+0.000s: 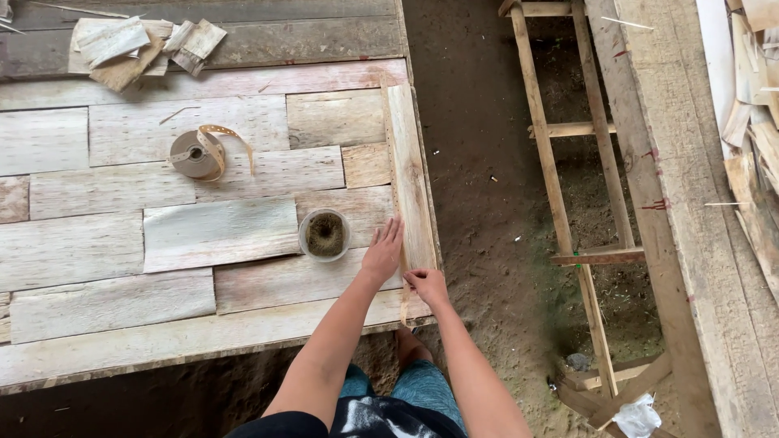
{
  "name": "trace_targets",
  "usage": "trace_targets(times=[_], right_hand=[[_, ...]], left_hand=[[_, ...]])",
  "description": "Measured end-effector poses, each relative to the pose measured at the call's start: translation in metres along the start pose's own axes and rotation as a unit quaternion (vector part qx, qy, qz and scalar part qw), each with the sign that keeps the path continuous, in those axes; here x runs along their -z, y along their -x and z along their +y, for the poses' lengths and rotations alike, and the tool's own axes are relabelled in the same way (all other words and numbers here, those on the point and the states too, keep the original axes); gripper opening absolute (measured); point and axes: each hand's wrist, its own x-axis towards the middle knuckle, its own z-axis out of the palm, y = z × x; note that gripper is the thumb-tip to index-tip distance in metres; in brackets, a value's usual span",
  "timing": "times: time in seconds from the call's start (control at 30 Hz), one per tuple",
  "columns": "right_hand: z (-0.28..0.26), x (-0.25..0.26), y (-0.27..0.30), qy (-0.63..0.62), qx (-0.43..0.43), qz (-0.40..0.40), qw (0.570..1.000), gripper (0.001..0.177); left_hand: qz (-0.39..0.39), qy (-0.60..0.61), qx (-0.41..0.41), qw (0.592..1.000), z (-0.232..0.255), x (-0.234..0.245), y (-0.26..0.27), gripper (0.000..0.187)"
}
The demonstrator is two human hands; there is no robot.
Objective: The person applies thin wood strips to a larger wooden surface by hand, positioning each piece next to the previous one.
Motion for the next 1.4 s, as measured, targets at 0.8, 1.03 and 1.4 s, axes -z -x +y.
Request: trace_targets(times=[0.8, 1.03, 1.4], right_hand=[[-0.007, 0.016, -0.007, 0.054, 0.013, -0.079, 0.995, 0.022], [-0.011, 0.026, 0.004, 0.058, 0.02, -0.109, 0.992, 0.022], [-0.025, 0.031, 0.006, 0.008, -0.013, -0.123, 0.992, 0.028]], left_hand=[[0.063, 0.011, 0.093, 0.994, 0.031, 0.009, 0.0, 0.074], [0.102, 0.017, 0.14, 0.985, 0.043, 0.004, -0.012, 0.066], [0.093, 0.053, 0.059, 0.992, 0.006, -0.023, -0.022, 0.061]])
